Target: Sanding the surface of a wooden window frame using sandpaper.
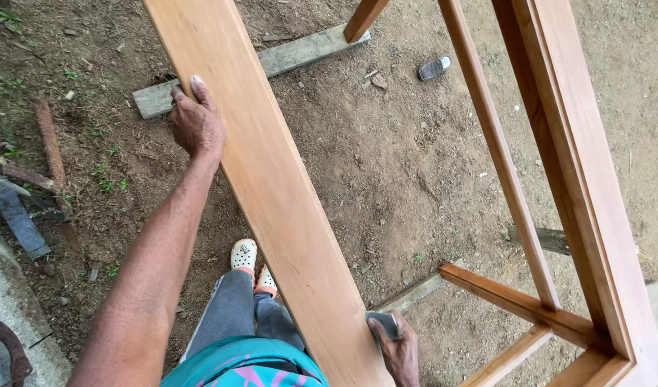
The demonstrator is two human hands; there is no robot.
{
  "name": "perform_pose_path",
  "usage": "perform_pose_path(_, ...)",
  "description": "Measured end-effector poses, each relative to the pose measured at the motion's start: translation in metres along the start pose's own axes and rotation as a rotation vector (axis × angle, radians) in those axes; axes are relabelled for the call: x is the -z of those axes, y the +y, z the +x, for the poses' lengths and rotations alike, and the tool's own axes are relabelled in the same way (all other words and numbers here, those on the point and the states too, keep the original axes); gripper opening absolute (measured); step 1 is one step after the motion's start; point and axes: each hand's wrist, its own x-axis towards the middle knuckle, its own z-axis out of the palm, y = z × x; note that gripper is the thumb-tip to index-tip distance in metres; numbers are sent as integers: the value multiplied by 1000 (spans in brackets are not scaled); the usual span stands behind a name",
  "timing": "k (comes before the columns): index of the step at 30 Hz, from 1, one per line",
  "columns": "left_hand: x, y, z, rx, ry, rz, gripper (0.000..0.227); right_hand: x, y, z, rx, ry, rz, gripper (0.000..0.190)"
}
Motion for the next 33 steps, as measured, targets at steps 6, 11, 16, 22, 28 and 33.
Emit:
perform_pose_path(6, 0, 3, 1, 1, 28, -5, 64, -37, -59, 73, 11, 3, -224, 41)
perform_pose_path(11, 8, 11, -5, 78, -35, 18, 63, -67, -130, 124, 83, -22, -179, 40)
perform_pose_path(16, 4, 8, -3, 66, -38, 16, 62, -105, -174, 185, 201, 14, -106, 41)
perform_pose_path(22, 7, 13, -6, 93, -43, 29, 63, -141, -207, 242, 486, 119, -78, 38)
perform_pose_path(28, 16, 21, -11, 80, -41, -19, 67, -171, -248, 299, 587, 118, -96, 41)
perform_pose_path(33, 18, 24, -10, 79, -33, -1, 66, -191, -271, 343, 582, 138, -145, 43)
